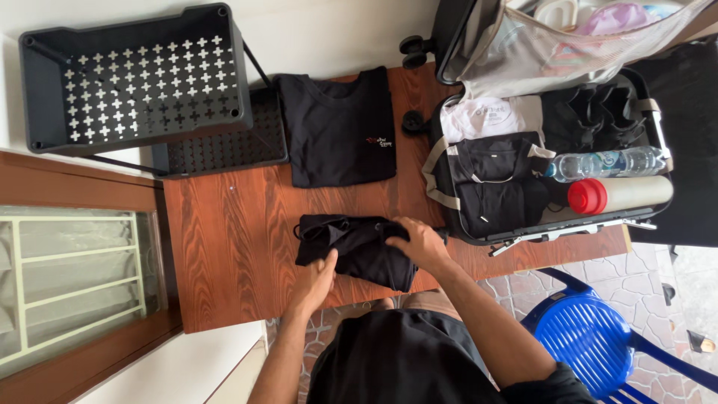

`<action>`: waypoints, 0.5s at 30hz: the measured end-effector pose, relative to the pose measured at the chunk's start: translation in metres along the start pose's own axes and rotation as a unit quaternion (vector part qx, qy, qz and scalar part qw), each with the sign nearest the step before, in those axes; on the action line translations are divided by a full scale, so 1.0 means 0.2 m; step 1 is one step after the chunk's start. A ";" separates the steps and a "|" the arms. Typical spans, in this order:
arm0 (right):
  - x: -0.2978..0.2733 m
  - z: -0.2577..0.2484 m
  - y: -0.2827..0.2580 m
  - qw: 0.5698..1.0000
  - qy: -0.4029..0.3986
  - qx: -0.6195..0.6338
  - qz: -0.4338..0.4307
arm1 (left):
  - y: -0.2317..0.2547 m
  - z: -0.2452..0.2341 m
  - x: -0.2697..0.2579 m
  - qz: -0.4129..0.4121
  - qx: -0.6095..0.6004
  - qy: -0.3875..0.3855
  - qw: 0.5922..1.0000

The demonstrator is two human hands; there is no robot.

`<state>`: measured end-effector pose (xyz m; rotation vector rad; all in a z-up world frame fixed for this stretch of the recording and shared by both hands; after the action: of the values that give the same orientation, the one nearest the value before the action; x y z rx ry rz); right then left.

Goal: The person folds black garments on a wooden table and places them into an open suitcase that already holds clothes, a water bottle and a thermos. They fasten the suitcase's internal straps, close and latch the lid, then reopen the suitcase and continue folding more garments on the table.

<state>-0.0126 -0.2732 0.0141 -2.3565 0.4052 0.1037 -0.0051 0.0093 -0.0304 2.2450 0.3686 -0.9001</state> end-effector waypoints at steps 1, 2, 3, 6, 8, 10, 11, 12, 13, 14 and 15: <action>0.01 0.00 0.00 1.000 0.013 0.006 0.006 | 0.05 -0.04 0.01 0.024 0.000 0.013 1.000; 0.03 0.00 0.00 0.999 0.030 0.011 0.011 | 0.09 -0.07 0.01 0.049 -0.001 0.026 0.998; 0.04 -0.01 0.01 0.999 0.047 0.015 0.018 | 0.14 -0.09 0.02 0.068 -0.039 0.046 0.996; 0.07 -0.03 0.00 0.992 0.115 0.047 -0.009 | 0.28 -0.08 0.04 0.127 -0.152 0.075 0.977; 0.07 -0.05 -0.03 0.985 0.152 0.071 -0.043 | 0.34 -0.05 0.06 0.160 -0.230 0.052 0.959; 0.04 -0.07 -0.06 0.977 0.180 0.089 -0.074 | 0.40 -0.04 0.03 0.290 -0.195 0.096 0.932; 0.02 -0.08 -0.08 0.973 0.201 0.068 -0.093 | 0.43 -0.04 0.02 0.355 -0.177 0.116 0.911; 0.00 -0.10 -0.10 0.967 0.222 0.047 -0.112 | 0.43 -0.04 0.02 0.359 -0.133 0.150 0.912; -0.02 -0.12 -0.12 0.961 0.242 0.025 -0.131 | 0.42 -0.03 0.02 0.361 -0.089 0.184 0.910; -0.03 -0.11 -0.12 0.973 0.202 0.018 -0.113 | 0.41 -0.03 0.01 0.362 -0.044 0.217 0.906; -0.04 -0.10 -0.11 0.982 0.162 0.010 -0.094 | 0.39 -0.02 0.03 0.330 -0.004 0.195 0.924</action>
<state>-0.0149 -0.2694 0.0441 -2.3818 0.3318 -0.3747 0.0387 -0.0460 0.0055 2.2963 -0.2173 -0.0974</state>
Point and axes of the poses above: each hand's wrist, its own x-axis towards the middle knuckle, its own z-axis out of the palm, y = z × x, the point moved 5 cm from there along x, towards the middle knuckle, and after that the axes turned 12 degrees about y, right-handed, at the moved point
